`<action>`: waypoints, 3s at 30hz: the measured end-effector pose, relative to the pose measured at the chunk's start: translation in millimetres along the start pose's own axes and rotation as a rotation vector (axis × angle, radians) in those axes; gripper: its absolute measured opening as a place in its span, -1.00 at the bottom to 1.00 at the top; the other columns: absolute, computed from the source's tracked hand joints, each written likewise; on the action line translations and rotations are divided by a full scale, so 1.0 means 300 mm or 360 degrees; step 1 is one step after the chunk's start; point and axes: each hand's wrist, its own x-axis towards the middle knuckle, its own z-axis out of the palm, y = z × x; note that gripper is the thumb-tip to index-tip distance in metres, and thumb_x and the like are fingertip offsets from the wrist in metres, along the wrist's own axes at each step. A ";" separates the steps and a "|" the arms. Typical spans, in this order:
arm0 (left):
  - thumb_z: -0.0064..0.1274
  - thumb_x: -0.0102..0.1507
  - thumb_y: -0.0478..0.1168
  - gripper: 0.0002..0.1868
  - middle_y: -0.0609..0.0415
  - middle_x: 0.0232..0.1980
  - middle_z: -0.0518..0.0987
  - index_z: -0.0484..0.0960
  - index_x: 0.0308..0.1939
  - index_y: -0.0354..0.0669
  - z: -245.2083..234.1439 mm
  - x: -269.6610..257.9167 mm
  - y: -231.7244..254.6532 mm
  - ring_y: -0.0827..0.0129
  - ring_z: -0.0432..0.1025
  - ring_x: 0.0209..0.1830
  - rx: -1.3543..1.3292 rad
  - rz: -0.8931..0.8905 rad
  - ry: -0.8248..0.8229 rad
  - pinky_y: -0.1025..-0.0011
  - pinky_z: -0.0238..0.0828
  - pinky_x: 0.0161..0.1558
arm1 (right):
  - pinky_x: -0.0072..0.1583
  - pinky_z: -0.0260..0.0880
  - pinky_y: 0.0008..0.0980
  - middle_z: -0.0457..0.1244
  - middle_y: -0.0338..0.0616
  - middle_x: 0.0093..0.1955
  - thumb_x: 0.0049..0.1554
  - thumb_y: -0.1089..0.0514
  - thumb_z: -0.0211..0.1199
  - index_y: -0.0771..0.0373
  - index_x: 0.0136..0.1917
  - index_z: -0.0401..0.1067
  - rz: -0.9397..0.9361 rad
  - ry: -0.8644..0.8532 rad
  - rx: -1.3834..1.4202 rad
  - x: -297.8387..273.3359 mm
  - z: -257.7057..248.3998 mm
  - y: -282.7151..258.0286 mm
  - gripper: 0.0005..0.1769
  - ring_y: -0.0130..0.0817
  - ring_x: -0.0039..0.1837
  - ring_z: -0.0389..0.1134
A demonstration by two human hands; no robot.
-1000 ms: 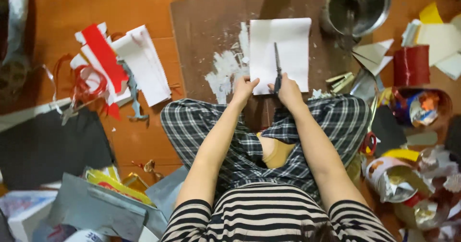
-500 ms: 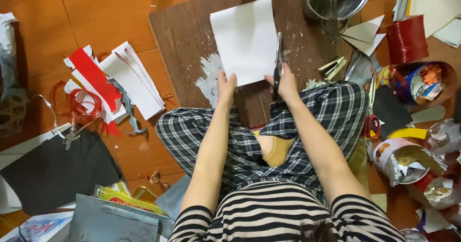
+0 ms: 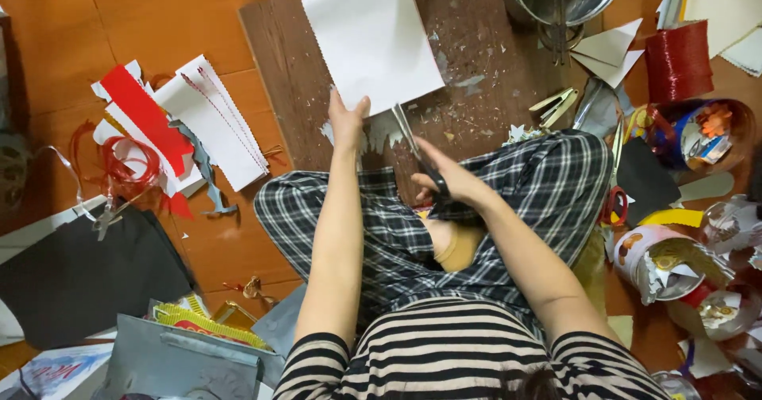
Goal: Cutting a white sheet of paper with scissors while sitting on the floor
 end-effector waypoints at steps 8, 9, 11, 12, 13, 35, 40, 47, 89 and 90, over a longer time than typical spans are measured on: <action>0.38 0.21 -0.52 0.17 -0.60 0.74 -0.07 -0.04 0.76 -0.29 0.046 -0.148 0.189 -0.57 0.02 0.67 -0.0161 -0.0181 -0.0168 -0.32 0.03 0.62 | 0.19 0.59 0.02 -0.01 0.48 0.70 0.31 -0.13 0.40 0.03 0.84 -0.18 -0.0049 -0.0110 -0.0500 0.177 0.021 0.159 0.08 0.26 0.23 0.49; 0.38 0.21 -0.52 0.17 -0.60 0.74 -0.07 -0.04 0.76 -0.29 0.055 -0.133 0.160 -0.57 0.02 0.67 -0.0164 -0.0177 -0.0163 -0.32 0.03 0.62 | 0.19 0.59 0.02 -0.01 0.48 0.70 0.31 -0.13 0.40 0.03 0.84 -0.18 -0.0052 -0.0113 -0.0504 0.185 0.017 0.144 0.08 0.26 0.23 0.49; 0.47 0.14 -0.48 0.22 -0.44 0.75 0.07 0.07 0.77 -0.14 0.061 -0.133 0.086 -0.37 0.14 0.66 -0.0166 -0.0139 -0.0104 -0.12 0.17 0.61 | 0.01 0.68 -0.12 0.28 0.52 0.36 0.32 -0.20 0.38 -0.15 0.85 -0.23 0.0109 -0.0108 -0.0494 0.178 0.021 0.136 0.08 0.11 0.09 0.56; 0.47 0.14 -0.48 0.22 -0.44 0.75 0.07 0.07 0.77 -0.14 0.067 -0.147 0.110 -0.37 0.14 0.66 -0.0163 -0.0144 -0.0107 -0.12 0.17 0.61 | 0.01 0.68 -0.12 0.28 0.52 0.36 0.32 -0.20 0.38 -0.15 0.85 -0.23 0.0114 -0.0107 -0.0490 0.176 0.023 0.145 0.08 0.11 0.09 0.56; 0.45 0.14 -0.49 0.21 -0.47 0.75 0.05 0.05 0.77 -0.17 0.073 -0.161 0.135 -0.39 0.10 0.68 -0.0158 -0.0124 -0.0111 -0.13 0.11 0.64 | 0.00 0.68 -0.15 0.30 0.48 0.32 0.31 -0.18 0.41 -0.15 0.84 -0.22 0.0140 -0.0082 -0.0428 0.175 0.024 0.154 0.09 0.05 0.05 0.56; 0.54 0.08 -0.45 0.23 -0.46 0.69 0.19 0.17 0.74 -0.05 0.082 -0.194 0.043 -0.37 0.16 0.64 -0.0054 -0.0346 -0.0165 -0.18 0.34 0.46 | 0.40 0.44 0.21 0.14 0.52 0.60 0.20 -0.10 0.56 0.16 0.75 0.10 -0.0061 0.0415 -0.0382 0.165 0.093 0.149 0.04 0.46 0.49 0.29; 0.55 0.11 -0.42 0.20 -0.45 0.70 0.17 0.17 0.74 -0.07 0.077 -0.069 0.023 -0.40 0.23 0.61 -0.0048 -0.0266 -0.0172 -0.22 0.35 0.46 | 0.25 0.49 0.12 0.28 0.37 0.44 0.23 -0.08 0.53 0.12 0.72 0.20 -0.0148 0.0396 -0.0443 0.153 0.084 0.191 -0.07 0.22 0.35 0.38; 0.45 0.16 -0.36 0.13 -0.55 0.66 0.19 0.12 0.73 -0.21 0.083 -0.156 0.092 -0.46 0.17 0.62 0.0053 -0.0261 -0.0318 -0.20 0.26 0.55 | 0.55 0.19 0.34 0.03 0.60 0.65 0.31 -0.32 0.35 0.29 0.77 0.04 -0.0159 0.0268 -0.0502 0.234 0.017 0.164 0.05 0.48 0.64 0.09; 0.40 0.21 -0.32 0.15 -0.52 0.70 0.15 0.02 0.77 -0.20 0.074 -0.187 0.012 -0.35 0.03 0.72 0.0358 0.0099 -0.0526 -0.16 -0.05 0.68 | 0.67 -0.06 0.30 -0.02 0.52 0.71 0.31 -0.33 0.41 0.37 0.75 0.04 -0.0452 0.0450 -0.0496 0.550 -0.085 0.061 0.09 0.49 0.72 -0.07; 0.40 0.21 -0.32 0.15 -0.52 0.70 0.15 0.02 0.77 -0.20 0.075 -0.180 0.018 -0.35 0.03 0.72 0.0356 0.0099 -0.0497 -0.16 -0.05 0.68 | 0.67 -0.06 0.30 -0.02 0.52 0.71 0.31 -0.33 0.41 0.37 0.75 0.04 -0.0458 0.0423 -0.0502 0.552 -0.065 0.061 0.09 0.49 0.72 -0.07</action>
